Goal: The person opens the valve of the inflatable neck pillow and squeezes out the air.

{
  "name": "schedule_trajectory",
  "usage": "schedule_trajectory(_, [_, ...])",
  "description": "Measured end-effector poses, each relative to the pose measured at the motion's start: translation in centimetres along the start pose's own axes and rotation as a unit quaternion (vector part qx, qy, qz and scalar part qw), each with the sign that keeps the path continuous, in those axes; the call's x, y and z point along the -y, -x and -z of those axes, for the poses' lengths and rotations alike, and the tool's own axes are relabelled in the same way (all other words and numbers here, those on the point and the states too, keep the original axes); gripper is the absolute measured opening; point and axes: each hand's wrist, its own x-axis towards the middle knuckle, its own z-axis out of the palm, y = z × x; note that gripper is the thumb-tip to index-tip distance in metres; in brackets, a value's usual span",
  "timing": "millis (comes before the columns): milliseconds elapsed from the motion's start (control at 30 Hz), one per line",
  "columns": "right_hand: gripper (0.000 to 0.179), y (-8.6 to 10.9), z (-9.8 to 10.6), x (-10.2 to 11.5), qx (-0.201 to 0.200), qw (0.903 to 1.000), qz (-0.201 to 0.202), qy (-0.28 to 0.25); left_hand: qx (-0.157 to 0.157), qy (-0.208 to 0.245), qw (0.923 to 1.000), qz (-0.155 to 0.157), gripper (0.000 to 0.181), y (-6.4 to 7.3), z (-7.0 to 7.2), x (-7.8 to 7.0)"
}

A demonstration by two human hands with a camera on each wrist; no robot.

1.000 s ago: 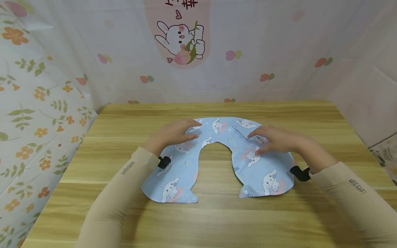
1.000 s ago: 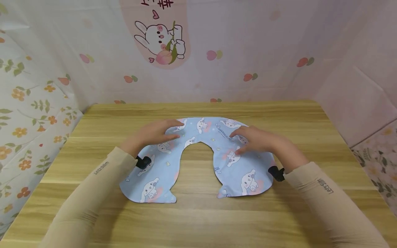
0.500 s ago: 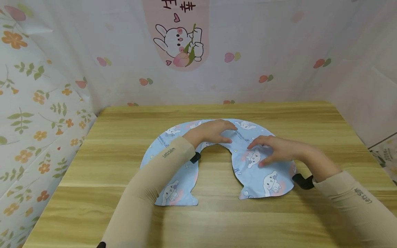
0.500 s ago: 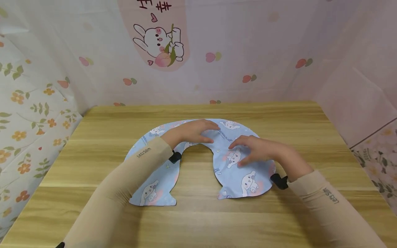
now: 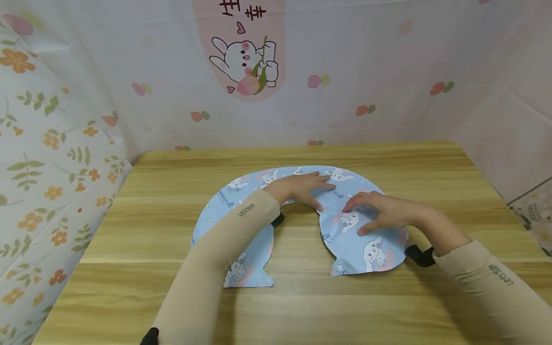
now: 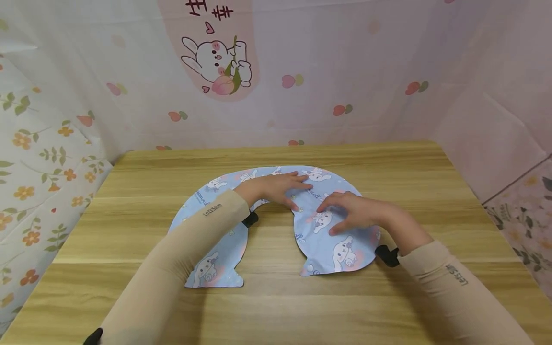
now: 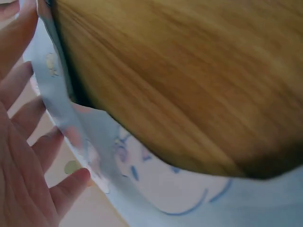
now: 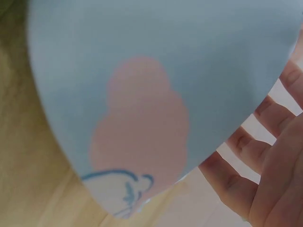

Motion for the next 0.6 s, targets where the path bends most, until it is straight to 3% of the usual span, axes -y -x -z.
schedule_trajectory(167, [0.048,-0.2,-0.3,-0.4,0.0,0.9999,0.015,-0.007,0.013,-0.004,0.9997,0.023,0.081,0.0,-0.6,1.1])
schedule_trajectory(600, [0.048,0.1,-0.4,-0.3,0.011,0.9989,-0.029,-0.034,0.032,0.012,0.9973,0.065,0.09,0.6,-0.9,2.2])
